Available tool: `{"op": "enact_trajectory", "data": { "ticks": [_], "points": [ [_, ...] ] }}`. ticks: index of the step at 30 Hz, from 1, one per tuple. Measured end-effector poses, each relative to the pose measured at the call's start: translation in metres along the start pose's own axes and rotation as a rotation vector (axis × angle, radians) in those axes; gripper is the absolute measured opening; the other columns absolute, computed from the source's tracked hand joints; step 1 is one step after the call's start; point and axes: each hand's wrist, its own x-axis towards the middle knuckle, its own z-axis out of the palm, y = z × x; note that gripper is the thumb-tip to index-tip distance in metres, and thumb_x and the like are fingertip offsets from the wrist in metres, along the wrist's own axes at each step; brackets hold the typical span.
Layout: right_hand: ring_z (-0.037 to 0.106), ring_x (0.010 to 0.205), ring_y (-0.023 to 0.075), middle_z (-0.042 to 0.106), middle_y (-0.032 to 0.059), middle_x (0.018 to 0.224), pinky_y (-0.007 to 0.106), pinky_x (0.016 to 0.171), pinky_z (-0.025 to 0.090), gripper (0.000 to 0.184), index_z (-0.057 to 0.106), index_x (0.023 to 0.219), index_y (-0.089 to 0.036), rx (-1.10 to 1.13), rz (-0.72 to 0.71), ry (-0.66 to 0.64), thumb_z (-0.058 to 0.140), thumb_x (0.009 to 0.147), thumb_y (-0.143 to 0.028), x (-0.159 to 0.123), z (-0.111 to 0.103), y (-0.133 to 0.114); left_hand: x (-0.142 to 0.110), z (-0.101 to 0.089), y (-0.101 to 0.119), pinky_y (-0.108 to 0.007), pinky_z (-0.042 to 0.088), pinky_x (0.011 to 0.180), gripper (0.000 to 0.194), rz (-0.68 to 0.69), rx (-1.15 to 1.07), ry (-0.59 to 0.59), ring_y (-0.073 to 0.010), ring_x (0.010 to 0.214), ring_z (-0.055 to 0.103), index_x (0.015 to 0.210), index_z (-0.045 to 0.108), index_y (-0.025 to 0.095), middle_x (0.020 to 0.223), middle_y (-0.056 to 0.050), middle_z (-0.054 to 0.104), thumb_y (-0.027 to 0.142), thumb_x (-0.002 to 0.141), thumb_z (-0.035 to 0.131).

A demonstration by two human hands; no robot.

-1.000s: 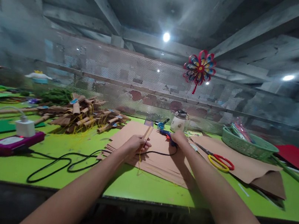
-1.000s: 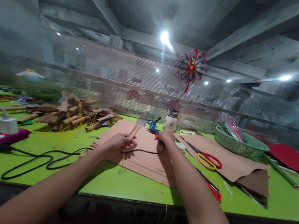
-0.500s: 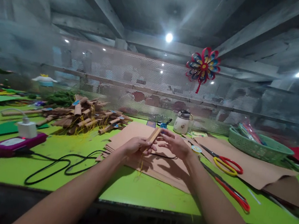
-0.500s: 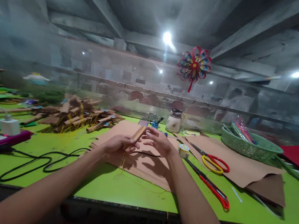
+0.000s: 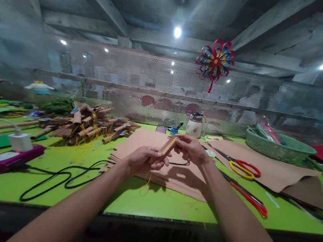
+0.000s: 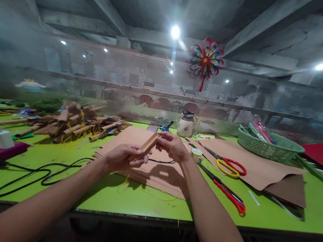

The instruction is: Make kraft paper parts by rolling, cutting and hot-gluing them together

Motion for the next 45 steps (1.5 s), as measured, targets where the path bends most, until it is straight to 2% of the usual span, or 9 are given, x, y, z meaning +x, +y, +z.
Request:
{"op": "enact_trajectory", "data": {
  "ticks": [4,10,21,28,33,38,45],
  "points": [
    [0.06,0.057,0.0117,0.064,0.0007,0.069,0.024,0.052,0.043,0.029,0.065,0.095,-0.017,-0.013,-0.015,-0.009,0.075,0.069,-0.027,-0.001,0.001,-0.001,0.0,0.0,0.001,-0.021,0.028,0.048,0.027,-0.022,-0.009,0.006,-0.0054,0.046,0.042,0.099,0.061,0.001,0.076,-0.013,0.063,0.018,0.081,0.048],
    [0.06,0.061,0.0117,0.063,0.0009,0.076,0.024,0.053,0.044,0.028,0.058,0.095,-0.018,-0.038,0.013,-0.102,0.072,0.073,-0.027,-0.006,0.004,-0.004,0.002,-0.005,-0.001,-0.019,0.02,0.041,0.026,-0.076,-0.002,-0.006,-0.0036,0.039,0.035,0.09,0.06,0.004,0.067,-0.009,0.06,0.02,0.079,0.042],
    [0.054,0.06,0.0086,0.058,-0.0002,0.075,0.023,0.055,0.044,0.026,0.059,0.096,-0.016,-0.078,0.029,-0.262,0.07,0.074,-0.023,-0.009,0.009,-0.013,0.0,0.004,0.001,-0.018,0.013,0.039,0.024,-0.137,-0.004,-0.038,-0.003,0.039,0.029,0.09,0.055,0.005,0.063,-0.006,0.053,0.02,0.076,0.044],
    [0.052,0.057,0.007,0.056,-0.0011,0.074,0.021,0.051,0.042,0.019,0.063,0.087,-0.016,-0.121,0.013,-0.241,0.072,0.071,-0.023,-0.01,0.009,-0.016,0.0,0.004,0.0,-0.018,0.013,0.038,0.027,-0.125,0.032,-0.086,-0.0034,0.038,0.028,0.089,0.057,0.004,0.059,-0.004,0.051,0.022,0.074,0.043],
    [0.05,0.059,0.0078,0.057,0.0013,0.08,0.023,0.053,0.043,0.017,0.064,0.077,-0.016,-0.129,0.012,-0.188,0.074,0.068,-0.027,-0.012,0.01,-0.018,0.0,0.008,0.002,-0.019,0.012,0.037,0.031,-0.109,0.013,-0.07,-0.0041,0.038,0.029,0.088,0.058,0.004,0.06,-0.006,0.053,0.026,0.072,0.043],
    [0.051,0.061,0.0093,0.055,0.002,0.082,0.024,0.054,0.044,0.021,0.062,0.072,-0.016,-0.118,0.035,-0.187,0.076,0.065,-0.029,-0.012,0.011,-0.018,0.004,0.008,0.001,-0.021,0.012,0.036,0.046,-0.122,0.071,-0.065,-0.004,0.034,0.028,0.09,0.057,0.007,0.056,-0.003,0.052,0.046,0.086,0.032],
    [0.051,0.061,0.0088,0.054,0.0015,0.081,0.023,0.055,0.043,0.019,0.061,0.072,-0.016,-0.097,0.048,-0.209,0.074,0.068,-0.028,-0.011,0.008,-0.014,0.003,0.014,-0.002,-0.019,0.009,0.036,0.033,-0.144,0.19,0.031,-0.0035,0.034,0.027,0.084,0.055,0.012,0.051,0.002,0.047,0.041,0.088,0.04]
  ]
}}
